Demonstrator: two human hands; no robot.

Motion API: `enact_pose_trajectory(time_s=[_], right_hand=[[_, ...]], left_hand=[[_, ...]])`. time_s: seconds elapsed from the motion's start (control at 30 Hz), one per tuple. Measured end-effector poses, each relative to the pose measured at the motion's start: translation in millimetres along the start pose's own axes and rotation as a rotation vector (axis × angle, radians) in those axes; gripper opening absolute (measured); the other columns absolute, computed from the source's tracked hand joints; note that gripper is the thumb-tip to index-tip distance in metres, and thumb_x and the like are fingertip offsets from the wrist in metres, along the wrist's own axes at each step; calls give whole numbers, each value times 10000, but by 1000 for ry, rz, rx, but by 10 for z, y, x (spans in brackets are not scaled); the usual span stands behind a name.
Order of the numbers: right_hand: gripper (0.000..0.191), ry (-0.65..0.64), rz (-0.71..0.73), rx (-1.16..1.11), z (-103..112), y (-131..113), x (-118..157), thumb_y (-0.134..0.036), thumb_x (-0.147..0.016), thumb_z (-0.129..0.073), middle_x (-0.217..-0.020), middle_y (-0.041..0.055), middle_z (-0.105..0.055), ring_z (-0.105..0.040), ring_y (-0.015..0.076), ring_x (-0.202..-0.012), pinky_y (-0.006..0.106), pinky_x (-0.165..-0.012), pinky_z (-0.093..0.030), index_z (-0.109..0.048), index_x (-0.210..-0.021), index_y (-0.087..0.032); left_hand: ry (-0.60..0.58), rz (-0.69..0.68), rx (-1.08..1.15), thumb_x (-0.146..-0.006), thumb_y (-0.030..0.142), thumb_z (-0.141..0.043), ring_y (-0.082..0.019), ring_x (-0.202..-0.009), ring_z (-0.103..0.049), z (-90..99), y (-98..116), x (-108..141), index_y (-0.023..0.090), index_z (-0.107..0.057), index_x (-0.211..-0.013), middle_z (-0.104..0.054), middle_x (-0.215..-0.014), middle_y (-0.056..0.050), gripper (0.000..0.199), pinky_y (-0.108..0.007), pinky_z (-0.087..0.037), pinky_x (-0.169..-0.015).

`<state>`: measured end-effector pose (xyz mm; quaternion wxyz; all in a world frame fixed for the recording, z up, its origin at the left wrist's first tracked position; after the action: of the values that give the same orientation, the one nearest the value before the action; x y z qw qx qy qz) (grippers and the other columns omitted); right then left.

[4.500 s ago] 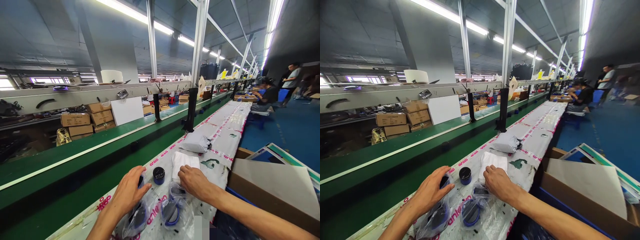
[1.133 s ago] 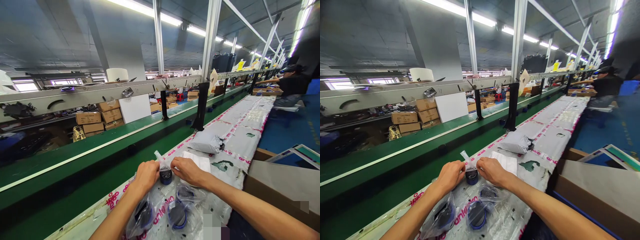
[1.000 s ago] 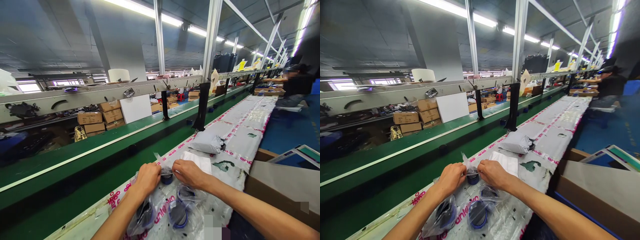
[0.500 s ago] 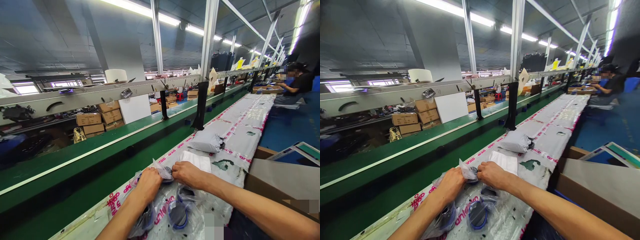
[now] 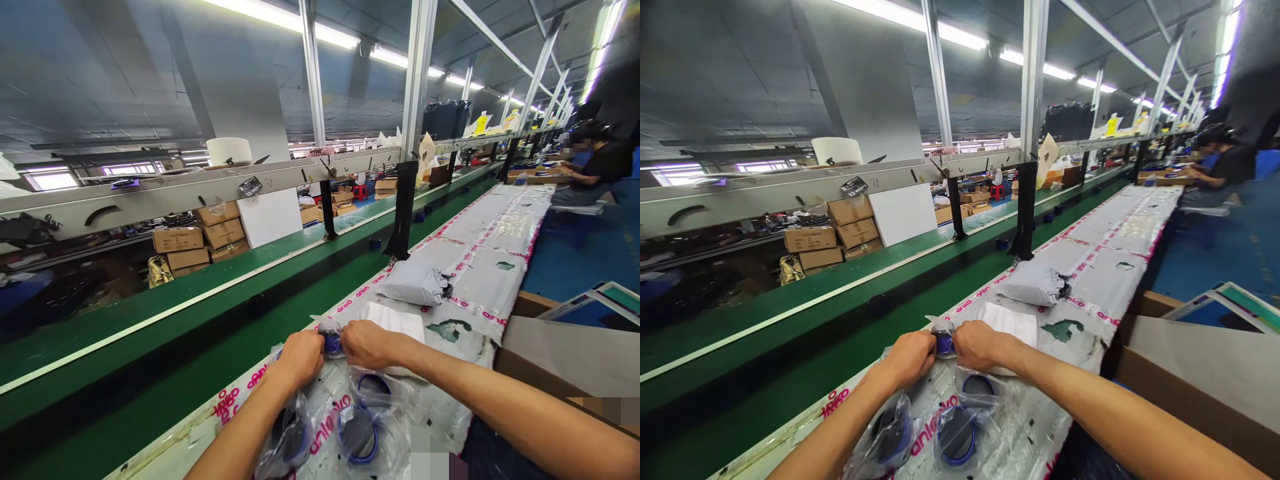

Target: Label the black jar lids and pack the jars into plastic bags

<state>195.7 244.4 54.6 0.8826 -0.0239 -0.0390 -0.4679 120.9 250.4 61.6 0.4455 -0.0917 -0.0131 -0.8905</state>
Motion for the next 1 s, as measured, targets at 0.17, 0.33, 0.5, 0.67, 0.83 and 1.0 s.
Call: enact_pose_trajectory(time_s=[0.17, 0.33, 0.5, 0.67, 0.83, 1.0], right_hand=[[204, -30, -147, -115, -22, 245, -175, -280, -803, -615, -808, 138, -772, -724, 287, -769, 289, -584, -413, -773, -829, -153], [190, -12, -198, -228, -77, 326, -174, -232, -769, -601, -833, 149, -762, -709, 302, -828, 302, -636, -419, -760, -821, -142], [150, -82, -188, -424, -121, 357, -218, -235, -766, -607, -681, 69, -694, -652, 228, -685, 268, -566, -381, -720, -742, -139], [158, -130, -162, -656, -168, 414, -331, -228, -868, -578, -698, -11, -668, -619, 135, -652, 219, -567, -427, -690, -783, -156], [251, -84, -213, -722, -229, 473, -375, -367, -985, -583, -829, 5, -678, -637, 130, -693, 277, -646, -527, -659, -905, -142], [268, 62, -296, -611, -62, 597, -295, -374, -969, -602, -789, -9, -653, -624, 145, -703, 279, -650, -500, -649, -846, -140]], left_hand=[[37, 61, 32, -957, 360, -613, -196, -981, -668, 54, -79, -124, 153, -657, -1066, -687, -1089, -60, 238, -421, -562, -891], [54, 100, 68, -955, 361, -616, -214, -1043, -654, -3, -83, -176, 153, -655, -1086, -676, -1145, -74, 250, -451, -546, -935], [32, 127, 183, -951, 381, -620, -199, -983, -668, 12, -163, -210, 155, -659, -1063, -690, -1076, -59, 255, -428, -558, -899], [45, 241, 322, -963, 394, -599, -183, -918, -674, 36, -361, -249, 148, -651, -1064, -691, -1022, -48, 271, -395, -575, -838], [60, 298, 403, -958, 395, -607, -181, -909, -674, -15, -407, -247, 148, -657, -1042, -693, -1013, -45, 266, -392, -574, -835], [107, 310, 431, -952, 403, -614, -184, -926, -670, 83, -480, -223, 152, -664, -1010, -695, -1006, -46, 263, -406, -562, -864]])
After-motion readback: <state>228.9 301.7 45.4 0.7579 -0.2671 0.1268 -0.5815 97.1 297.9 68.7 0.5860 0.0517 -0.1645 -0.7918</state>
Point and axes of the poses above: each hand's wrist, its own x-axis away from the middle knuckle, its own z-axis out of the back of the hand, y = z × x, the point moved 10 cm from there along -x, towards the middle knuckle
